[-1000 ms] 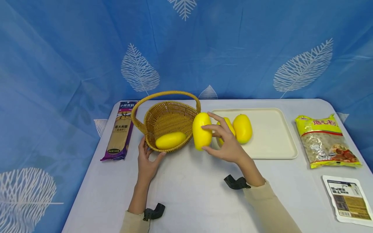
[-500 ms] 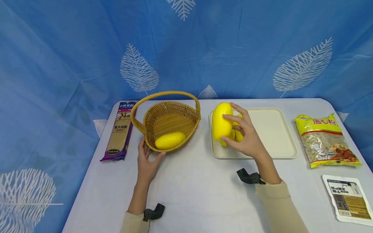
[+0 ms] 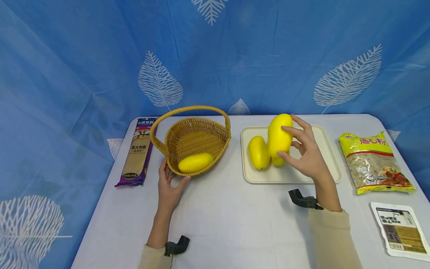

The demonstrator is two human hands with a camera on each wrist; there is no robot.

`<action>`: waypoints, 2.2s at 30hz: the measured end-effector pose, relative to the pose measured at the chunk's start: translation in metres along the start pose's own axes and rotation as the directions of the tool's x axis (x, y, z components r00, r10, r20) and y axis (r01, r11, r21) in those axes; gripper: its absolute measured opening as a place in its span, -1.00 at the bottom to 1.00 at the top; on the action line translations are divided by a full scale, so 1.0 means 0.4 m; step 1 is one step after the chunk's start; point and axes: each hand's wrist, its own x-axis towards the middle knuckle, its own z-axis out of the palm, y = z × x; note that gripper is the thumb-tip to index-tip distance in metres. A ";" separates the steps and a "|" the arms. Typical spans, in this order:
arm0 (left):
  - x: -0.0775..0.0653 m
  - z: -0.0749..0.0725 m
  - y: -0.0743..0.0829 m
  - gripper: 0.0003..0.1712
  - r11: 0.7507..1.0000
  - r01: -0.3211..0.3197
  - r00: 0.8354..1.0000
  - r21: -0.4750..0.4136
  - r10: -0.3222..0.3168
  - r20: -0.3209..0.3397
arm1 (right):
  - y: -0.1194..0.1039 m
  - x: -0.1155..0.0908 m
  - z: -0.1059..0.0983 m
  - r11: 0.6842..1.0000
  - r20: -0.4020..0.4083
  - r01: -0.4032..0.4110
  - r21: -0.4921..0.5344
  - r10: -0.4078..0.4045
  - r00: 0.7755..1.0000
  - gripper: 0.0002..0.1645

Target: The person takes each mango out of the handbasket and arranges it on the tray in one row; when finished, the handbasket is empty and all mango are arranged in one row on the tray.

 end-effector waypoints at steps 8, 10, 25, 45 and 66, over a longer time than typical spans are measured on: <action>0.000 0.000 0.002 0.06 1.000 0.004 1.000 -0.003 -0.004 0.001 | 0.091 -0.037 -0.087 0.997 -0.032 -0.024 0.068 0.026 0.999 -0.14; 0.001 0.001 0.002 0.06 1.000 0.004 1.000 -0.002 -0.004 0.000 | 0.105 -0.049 -0.107 0.996 -0.034 -0.037 0.079 0.040 0.999 -0.15; -0.003 0.001 0.001 0.06 1.000 0.007 1.000 0.001 -0.007 -0.001 | 0.179 -0.103 -0.163 0.959 0.018 -0.281 -0.041 0.282 0.959 -0.23; -0.001 0.001 0.000 0.06 1.000 0.000 1.000 0.004 0.000 0.002 | 0.225 -0.121 -0.160 0.918 0.082 -0.380 -0.113 0.390 0.917 -0.23; 0.002 0.002 -0.005 0.05 1.000 0.002 1.000 -0.011 -0.002 0.002 | 0.226 -0.113 -0.155 0.874 0.038 -0.440 -0.209 0.457 0.889 -0.14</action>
